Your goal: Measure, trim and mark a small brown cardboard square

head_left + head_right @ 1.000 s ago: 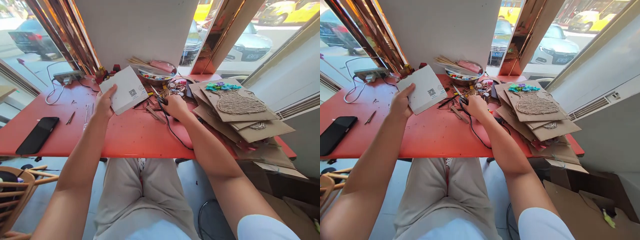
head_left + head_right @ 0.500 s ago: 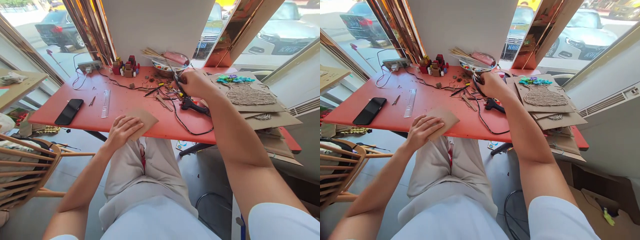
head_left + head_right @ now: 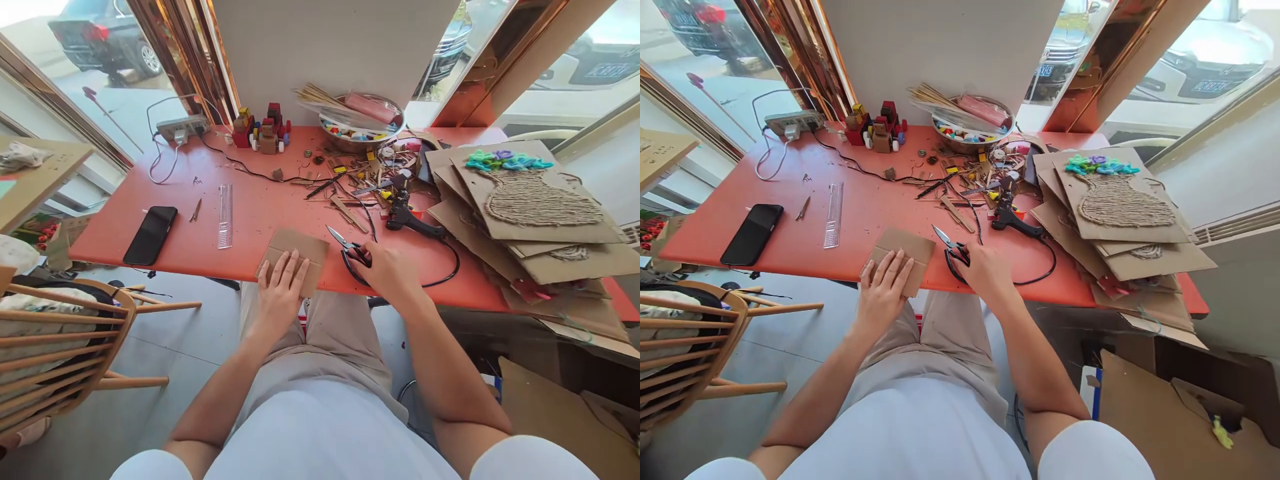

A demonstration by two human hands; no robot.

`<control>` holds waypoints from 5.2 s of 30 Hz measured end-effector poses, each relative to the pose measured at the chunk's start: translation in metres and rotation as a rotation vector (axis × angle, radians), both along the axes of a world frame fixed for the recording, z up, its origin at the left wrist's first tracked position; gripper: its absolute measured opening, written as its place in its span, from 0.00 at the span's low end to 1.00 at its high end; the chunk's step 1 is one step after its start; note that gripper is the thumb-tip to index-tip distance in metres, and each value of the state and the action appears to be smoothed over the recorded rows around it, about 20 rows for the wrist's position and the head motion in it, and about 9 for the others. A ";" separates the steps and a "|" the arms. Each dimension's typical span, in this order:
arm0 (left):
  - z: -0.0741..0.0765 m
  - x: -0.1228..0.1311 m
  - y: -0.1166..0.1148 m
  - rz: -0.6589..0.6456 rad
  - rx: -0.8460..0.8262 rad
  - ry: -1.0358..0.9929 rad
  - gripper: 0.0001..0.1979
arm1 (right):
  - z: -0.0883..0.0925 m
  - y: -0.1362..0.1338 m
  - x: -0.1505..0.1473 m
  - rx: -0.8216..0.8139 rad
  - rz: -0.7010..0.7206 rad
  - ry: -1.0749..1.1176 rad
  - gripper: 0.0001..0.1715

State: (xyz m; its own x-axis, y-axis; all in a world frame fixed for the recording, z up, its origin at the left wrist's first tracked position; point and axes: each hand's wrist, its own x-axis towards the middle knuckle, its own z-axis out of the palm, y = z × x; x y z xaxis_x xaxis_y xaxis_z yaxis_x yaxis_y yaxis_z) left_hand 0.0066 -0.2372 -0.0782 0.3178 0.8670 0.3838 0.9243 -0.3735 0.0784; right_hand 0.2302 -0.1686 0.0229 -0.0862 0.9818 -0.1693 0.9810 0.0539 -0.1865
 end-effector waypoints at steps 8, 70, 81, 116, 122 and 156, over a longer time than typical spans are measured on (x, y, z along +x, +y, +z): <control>0.018 -0.037 0.016 -0.374 -0.137 -0.070 0.41 | -0.011 0.009 0.006 0.045 -0.064 0.024 0.10; 0.016 -0.067 0.056 -0.104 -0.073 -0.216 0.35 | -0.025 -0.007 0.004 0.140 -0.010 0.221 0.06; 0.021 -0.076 0.061 0.032 0.107 -0.334 0.19 | -0.039 -0.004 0.010 0.272 0.068 0.235 0.10; 0.002 -0.110 -0.015 0.498 0.161 -0.248 0.23 | -0.047 -0.009 0.014 0.713 0.246 0.411 0.07; -0.008 -0.111 -0.036 0.472 0.348 -0.419 0.14 | -0.045 -0.016 -0.011 0.612 0.393 0.648 0.06; 0.037 -0.023 0.039 -0.553 -0.148 -0.148 0.20 | -0.013 0.048 -0.047 0.013 0.506 0.112 0.32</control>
State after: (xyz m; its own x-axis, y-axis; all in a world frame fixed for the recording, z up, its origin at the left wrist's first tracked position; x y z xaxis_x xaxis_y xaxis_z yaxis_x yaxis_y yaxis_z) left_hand -0.0160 -0.1979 -0.0417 0.6900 0.6356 0.3462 0.5707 -0.7720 0.2799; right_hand 0.1833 -0.1209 0.0102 -0.5679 0.8143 -0.1198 0.8054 0.5196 -0.2853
